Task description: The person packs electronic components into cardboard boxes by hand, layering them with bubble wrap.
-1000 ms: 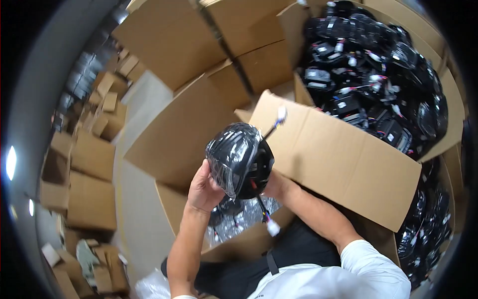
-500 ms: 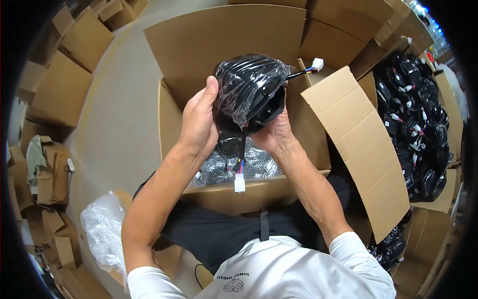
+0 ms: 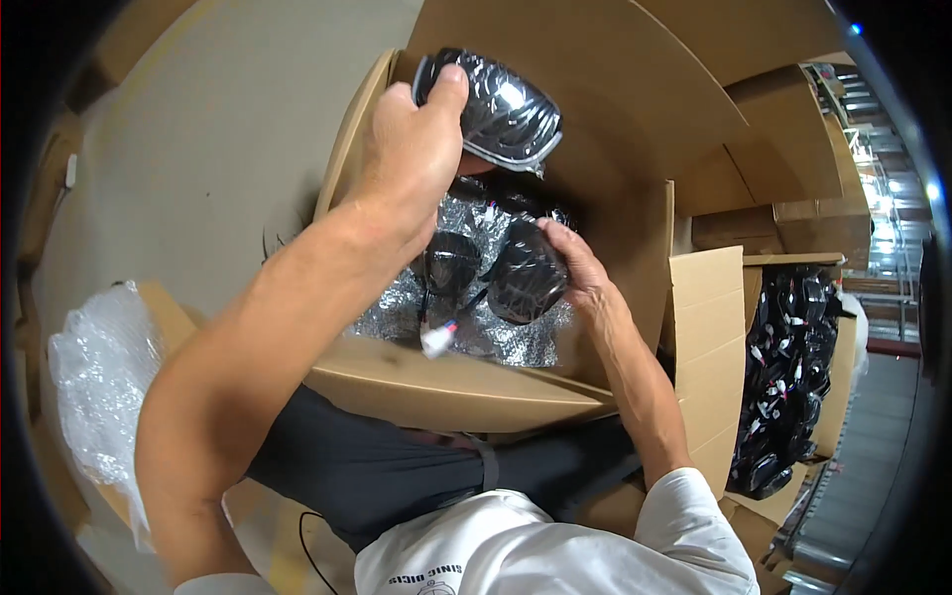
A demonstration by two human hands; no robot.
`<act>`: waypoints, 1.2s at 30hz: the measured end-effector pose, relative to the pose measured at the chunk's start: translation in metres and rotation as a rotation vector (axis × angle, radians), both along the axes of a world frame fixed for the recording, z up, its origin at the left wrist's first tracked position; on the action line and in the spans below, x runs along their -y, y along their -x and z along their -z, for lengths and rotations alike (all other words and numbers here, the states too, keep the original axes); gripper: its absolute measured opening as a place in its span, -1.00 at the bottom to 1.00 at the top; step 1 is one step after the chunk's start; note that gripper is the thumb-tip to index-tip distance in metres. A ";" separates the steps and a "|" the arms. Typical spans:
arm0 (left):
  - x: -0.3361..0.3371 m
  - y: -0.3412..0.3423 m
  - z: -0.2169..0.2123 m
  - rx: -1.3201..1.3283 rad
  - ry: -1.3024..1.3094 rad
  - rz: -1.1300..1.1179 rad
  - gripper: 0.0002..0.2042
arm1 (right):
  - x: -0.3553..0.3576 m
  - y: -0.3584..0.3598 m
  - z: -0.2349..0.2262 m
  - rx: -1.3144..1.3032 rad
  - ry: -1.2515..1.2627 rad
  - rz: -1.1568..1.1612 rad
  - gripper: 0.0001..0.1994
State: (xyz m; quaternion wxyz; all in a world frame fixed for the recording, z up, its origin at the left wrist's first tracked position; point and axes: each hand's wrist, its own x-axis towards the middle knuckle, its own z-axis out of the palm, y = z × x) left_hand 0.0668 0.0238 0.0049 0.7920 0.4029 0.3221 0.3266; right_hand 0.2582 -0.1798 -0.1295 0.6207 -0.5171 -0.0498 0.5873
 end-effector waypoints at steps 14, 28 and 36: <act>0.001 0.016 0.008 -0.132 -0.206 -0.015 -0.62 | 0.015 -0.034 0.147 1.491 0.337 -0.368 -0.28; 0.012 0.007 0.011 -0.379 -0.467 0.592 -0.68 | -0.020 -0.010 -0.051 0.559 -0.265 0.007 -0.42; 0.020 0.000 0.023 -0.602 -0.999 0.491 -0.53 | 0.000 0.015 -0.064 0.549 -0.139 -0.278 -0.41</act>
